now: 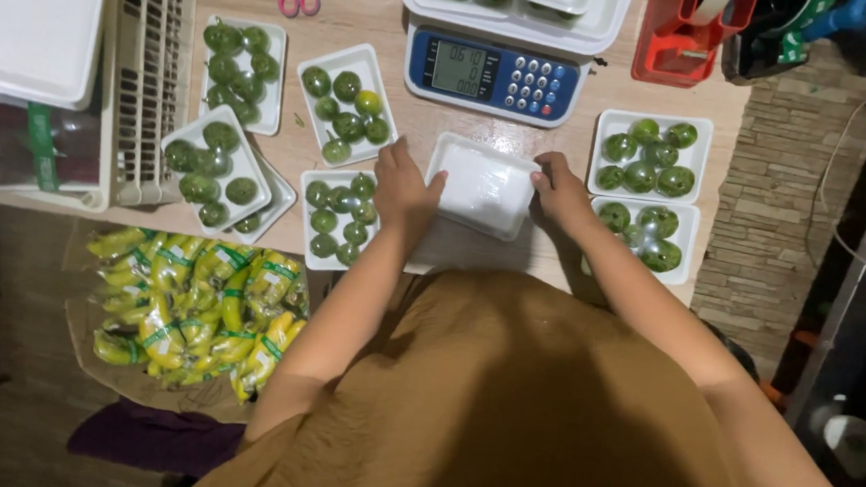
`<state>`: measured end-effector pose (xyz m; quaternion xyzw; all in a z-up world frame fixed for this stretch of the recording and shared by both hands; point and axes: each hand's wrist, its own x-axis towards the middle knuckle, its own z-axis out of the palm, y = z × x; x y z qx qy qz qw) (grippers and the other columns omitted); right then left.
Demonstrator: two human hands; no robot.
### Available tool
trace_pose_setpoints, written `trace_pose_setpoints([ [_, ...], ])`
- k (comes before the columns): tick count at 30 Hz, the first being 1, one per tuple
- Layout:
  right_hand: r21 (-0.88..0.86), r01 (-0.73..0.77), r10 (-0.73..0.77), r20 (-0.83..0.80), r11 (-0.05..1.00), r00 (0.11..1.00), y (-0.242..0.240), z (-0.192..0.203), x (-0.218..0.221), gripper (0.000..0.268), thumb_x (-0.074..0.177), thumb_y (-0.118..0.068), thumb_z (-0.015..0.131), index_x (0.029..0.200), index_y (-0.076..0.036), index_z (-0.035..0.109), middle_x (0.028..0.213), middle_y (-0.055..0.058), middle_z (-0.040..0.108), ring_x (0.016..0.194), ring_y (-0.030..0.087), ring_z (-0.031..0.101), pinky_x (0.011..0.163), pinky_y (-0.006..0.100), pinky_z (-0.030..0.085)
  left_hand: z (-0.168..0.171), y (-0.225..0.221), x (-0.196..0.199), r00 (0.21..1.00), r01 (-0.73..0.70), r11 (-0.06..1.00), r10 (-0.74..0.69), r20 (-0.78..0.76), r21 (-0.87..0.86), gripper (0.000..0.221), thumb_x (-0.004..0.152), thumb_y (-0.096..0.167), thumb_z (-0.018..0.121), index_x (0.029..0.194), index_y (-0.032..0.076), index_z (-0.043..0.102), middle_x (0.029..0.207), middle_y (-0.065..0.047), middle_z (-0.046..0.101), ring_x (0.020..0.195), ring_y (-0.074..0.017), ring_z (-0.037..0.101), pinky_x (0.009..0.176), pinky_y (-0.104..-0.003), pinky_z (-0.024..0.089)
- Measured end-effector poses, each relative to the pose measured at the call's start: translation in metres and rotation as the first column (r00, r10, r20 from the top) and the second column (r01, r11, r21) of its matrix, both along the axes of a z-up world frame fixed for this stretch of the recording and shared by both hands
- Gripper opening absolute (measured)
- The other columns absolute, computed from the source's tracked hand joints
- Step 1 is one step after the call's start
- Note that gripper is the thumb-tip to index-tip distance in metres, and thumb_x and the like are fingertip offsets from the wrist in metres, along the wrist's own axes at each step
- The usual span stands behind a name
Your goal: The person is placing eggplants into white foam trays and wrapping them with clear plastic film using a manual dispenser.
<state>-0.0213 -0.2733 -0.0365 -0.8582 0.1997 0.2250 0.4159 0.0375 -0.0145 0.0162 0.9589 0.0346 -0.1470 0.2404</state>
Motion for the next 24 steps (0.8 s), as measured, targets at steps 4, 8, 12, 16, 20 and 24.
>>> trace_pose_setpoints([
  [4, -0.234, 0.07, 0.035, 0.417, 0.97, 0.908, 0.027, 0.022, -0.008, 0.04, 0.103, -0.006, 0.054, 0.139, 0.011, 0.047, 0.13, 0.038, 0.055, 0.125, 0.055, 0.051, 0.112, 0.057, 0.036, -0.039, -0.022, -0.009, 0.545, 0.273, 0.961, -0.192, 0.816, 0.044, 0.054, 0.092, 0.031, 0.066, 0.138, 0.002, 0.06, 0.127, -0.022, 0.063, 0.115, -0.04, 0.06, 0.095, -0.05, 0.048],
  [8, -0.75, 0.149, 0.653, 0.642, 0.645, 0.402, 0.048, -0.007, -0.021, 0.063, 0.112, -0.044, 0.028, 0.148, 0.001, 0.052, 0.143, 0.025, 0.058, 0.129, 0.039, 0.059, 0.101, 0.047, 0.048, -0.04, -0.043, -0.028, 0.476, 0.41, 0.863, -0.479, 0.738, 0.295, 0.051, 0.099, 0.036, 0.057, 0.144, 0.013, 0.059, 0.149, -0.011, 0.058, 0.137, -0.0333, 0.055, 0.104, -0.052, 0.045],
  [12, -0.703, -0.001, 0.638, 0.644, 0.711, 0.422, 0.042, -0.001, -0.024, 0.073, 0.105, -0.059, 0.037, 0.151, -0.003, 0.05, 0.148, 0.023, 0.053, 0.132, 0.045, 0.053, 0.098, 0.054, 0.047, -0.057, -0.051, -0.027, 0.6, 0.363, 0.913, -0.382, 0.703, 0.186, 0.063, 0.102, 0.053, 0.05, 0.148, 0.01, 0.055, 0.15, -0.012, 0.057, 0.139, -0.0313, 0.054, 0.104, -0.054, 0.045],
  [16, -0.663, -0.021, 0.566, 0.622, 0.748, 0.541, 0.034, -0.004, -0.03, 0.074, 0.104, -0.06, 0.04, 0.153, -0.005, 0.048, 0.15, 0.021, 0.052, 0.136, 0.042, 0.051, 0.1, 0.056, 0.047, -0.034, -0.04, -0.02, 0.897, 0.356, 0.933, -0.326, 0.297, -0.053, 0.092, 0.089, 0.053, 0.074, 0.157, 0.001, 0.04, 0.163, -0.024, 0.037, 0.15, -0.0493, 0.03, 0.114, -0.062, 0.035],
  [20, -0.319, 0.146, 0.093, 0.627, 0.936, 0.773, -0.017, 0.001, -0.013, 0.047, 0.102, -0.034, 0.063, 0.134, 0.0, 0.054, 0.122, 0.025, 0.057, 0.12, 0.047, 0.056, 0.104, 0.054, 0.042, -0.017, -0.043, -0.013, 0.952, 0.287, 0.954, -0.275, 0.133, -0.087, 0.086, 0.094, 0.042, 0.072, 0.158, 0.0, 0.032, 0.162, -0.027, 0.03, 0.151, -0.0463, 0.028, 0.119, -0.059, 0.028],
  [24, -0.167, 0.533, -0.233, 0.763, 0.83, 0.602, -0.123, -0.008, 0.029, 0.025, 0.096, -0.012, 0.068, 0.12, -0.006, 0.064, 0.103, 0.016, 0.063, 0.097, 0.037, 0.057, 0.085, 0.048, 0.042, -0.019, -0.093, 0.0, 0.869, 0.453, 0.825, -0.323, 0.376, -0.338, 0.05, 0.096, 0.028, 0.06, 0.142, 0.008, 0.054, 0.144, -0.018, 0.054, 0.136, -0.037, 0.048, 0.115, -0.053, 0.035],
])
